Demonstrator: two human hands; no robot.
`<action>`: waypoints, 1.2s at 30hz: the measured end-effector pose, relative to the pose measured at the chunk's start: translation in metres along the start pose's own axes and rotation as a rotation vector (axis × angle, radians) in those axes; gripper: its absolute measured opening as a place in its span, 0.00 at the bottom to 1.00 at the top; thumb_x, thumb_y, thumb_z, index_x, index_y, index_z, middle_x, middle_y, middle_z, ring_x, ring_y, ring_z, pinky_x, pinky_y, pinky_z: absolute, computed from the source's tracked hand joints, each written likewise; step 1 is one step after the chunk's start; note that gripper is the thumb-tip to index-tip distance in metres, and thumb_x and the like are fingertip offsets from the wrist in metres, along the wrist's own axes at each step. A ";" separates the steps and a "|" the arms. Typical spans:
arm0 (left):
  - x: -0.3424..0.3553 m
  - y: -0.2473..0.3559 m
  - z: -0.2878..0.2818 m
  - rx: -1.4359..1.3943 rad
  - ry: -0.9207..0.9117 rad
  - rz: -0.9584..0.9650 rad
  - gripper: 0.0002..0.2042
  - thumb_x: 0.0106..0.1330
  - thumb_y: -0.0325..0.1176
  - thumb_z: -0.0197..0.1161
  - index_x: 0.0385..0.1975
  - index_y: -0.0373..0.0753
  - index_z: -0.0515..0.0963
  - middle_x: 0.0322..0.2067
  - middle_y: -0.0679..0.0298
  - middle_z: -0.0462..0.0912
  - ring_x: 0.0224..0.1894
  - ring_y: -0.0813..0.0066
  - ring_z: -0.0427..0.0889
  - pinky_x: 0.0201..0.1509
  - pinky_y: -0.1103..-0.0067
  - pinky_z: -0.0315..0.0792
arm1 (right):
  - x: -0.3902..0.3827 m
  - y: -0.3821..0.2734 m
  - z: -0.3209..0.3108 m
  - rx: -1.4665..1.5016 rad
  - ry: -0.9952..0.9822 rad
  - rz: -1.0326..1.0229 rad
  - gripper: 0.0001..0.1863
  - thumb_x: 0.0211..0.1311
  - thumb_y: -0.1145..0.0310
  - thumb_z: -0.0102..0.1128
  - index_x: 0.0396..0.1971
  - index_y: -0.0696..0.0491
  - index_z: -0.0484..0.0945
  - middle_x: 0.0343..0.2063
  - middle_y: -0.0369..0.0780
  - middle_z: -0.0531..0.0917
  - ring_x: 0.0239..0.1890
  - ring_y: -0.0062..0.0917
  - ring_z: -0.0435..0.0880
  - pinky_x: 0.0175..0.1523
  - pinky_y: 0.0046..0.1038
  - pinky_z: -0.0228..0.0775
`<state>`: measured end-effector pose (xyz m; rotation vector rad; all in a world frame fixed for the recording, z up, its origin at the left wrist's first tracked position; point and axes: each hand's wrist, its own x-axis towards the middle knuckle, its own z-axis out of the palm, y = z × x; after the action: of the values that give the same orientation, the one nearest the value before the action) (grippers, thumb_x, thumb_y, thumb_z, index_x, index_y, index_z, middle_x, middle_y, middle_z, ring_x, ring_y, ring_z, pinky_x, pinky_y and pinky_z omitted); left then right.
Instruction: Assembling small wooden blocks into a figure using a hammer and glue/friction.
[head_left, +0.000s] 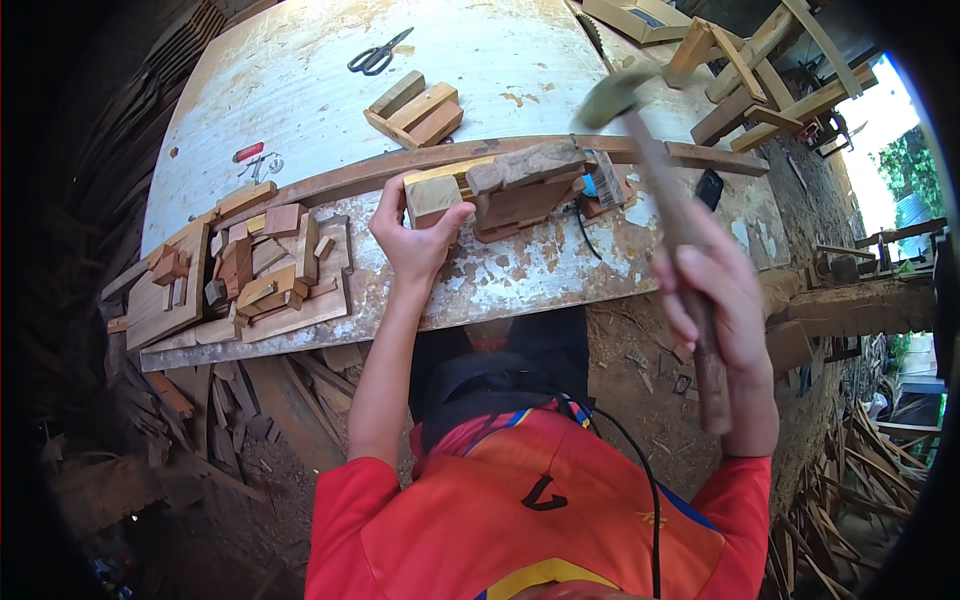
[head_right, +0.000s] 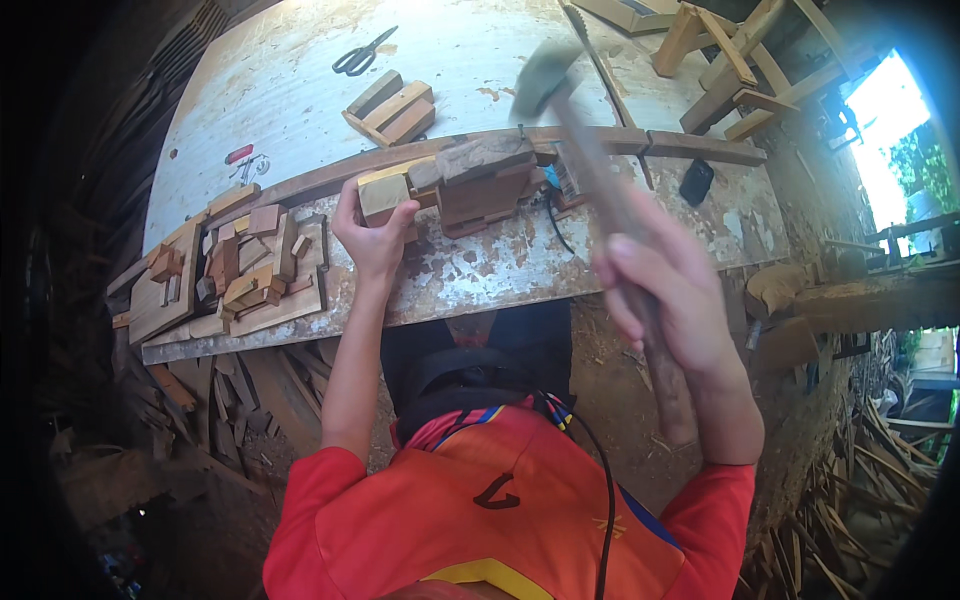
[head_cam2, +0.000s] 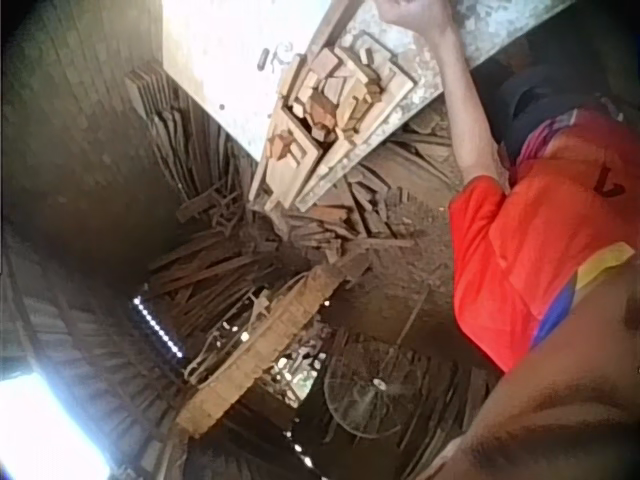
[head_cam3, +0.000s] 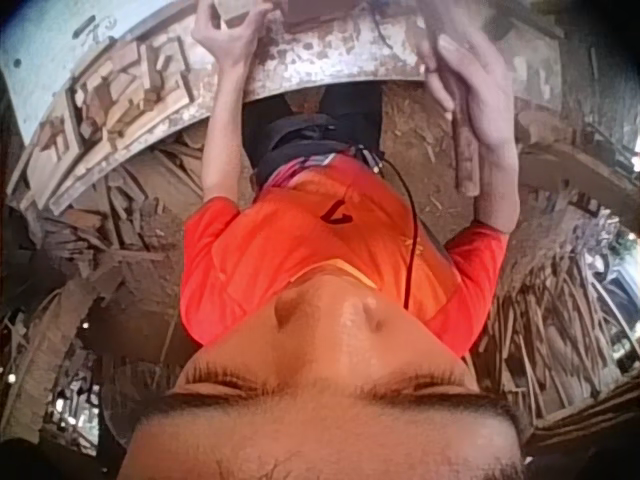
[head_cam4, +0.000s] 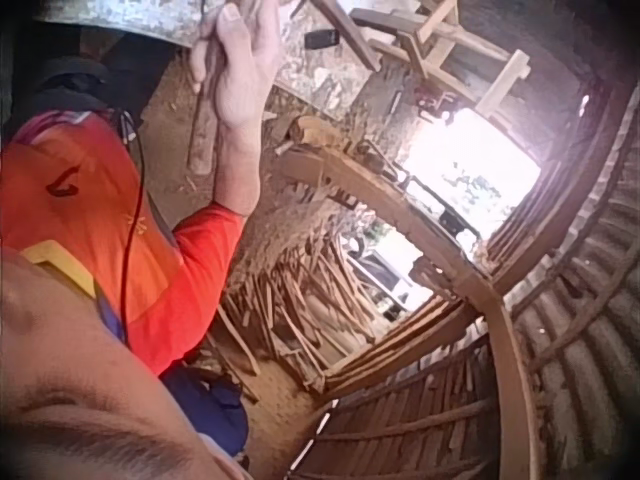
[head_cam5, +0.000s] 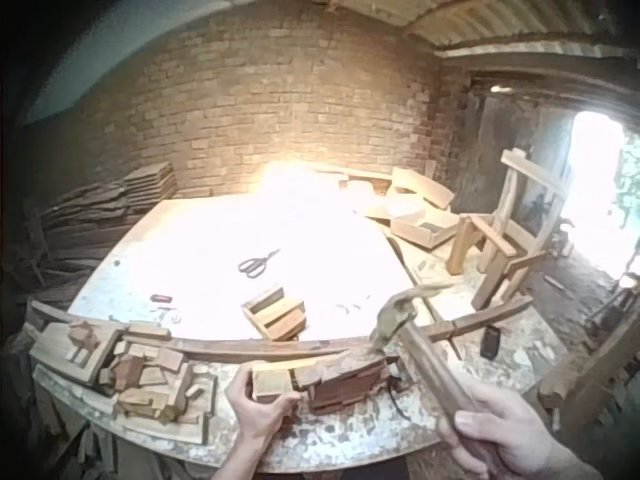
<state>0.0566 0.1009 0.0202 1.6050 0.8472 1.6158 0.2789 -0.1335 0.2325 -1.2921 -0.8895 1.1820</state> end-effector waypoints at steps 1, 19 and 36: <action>-0.002 0.001 0.001 -0.004 -0.003 0.002 0.35 0.49 0.55 0.93 0.45 0.33 0.85 0.37 0.63 0.90 0.41 0.74 0.89 0.50 0.75 0.82 | 0.001 0.000 0.004 0.031 0.013 0.170 0.40 0.81 0.60 0.58 0.85 0.55 0.55 0.33 0.37 0.77 0.16 0.14 0.70 0.19 0.17 0.63; -0.012 0.001 -0.004 0.066 -0.037 0.029 0.37 0.53 0.55 0.91 0.51 0.32 0.82 0.43 0.65 0.87 0.46 0.75 0.87 0.53 0.75 0.82 | -0.026 -0.019 0.003 0.097 0.144 -0.443 0.43 0.81 0.54 0.59 0.82 0.61 0.51 0.28 0.37 0.71 0.12 0.15 0.66 0.14 0.17 0.59; -0.012 -0.007 -0.006 -0.036 0.035 -0.047 0.33 0.56 0.48 0.91 0.51 0.32 0.82 0.43 0.63 0.88 0.46 0.74 0.87 0.54 0.75 0.81 | 0.028 0.096 -0.111 -0.721 0.641 -0.178 0.35 0.76 0.62 0.67 0.78 0.55 0.70 0.41 0.43 0.86 0.31 0.23 0.85 0.36 0.26 0.77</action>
<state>0.0510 0.0947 0.0073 1.5251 0.8630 1.6222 0.3781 -0.1413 0.1208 -1.9614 -0.9391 0.2351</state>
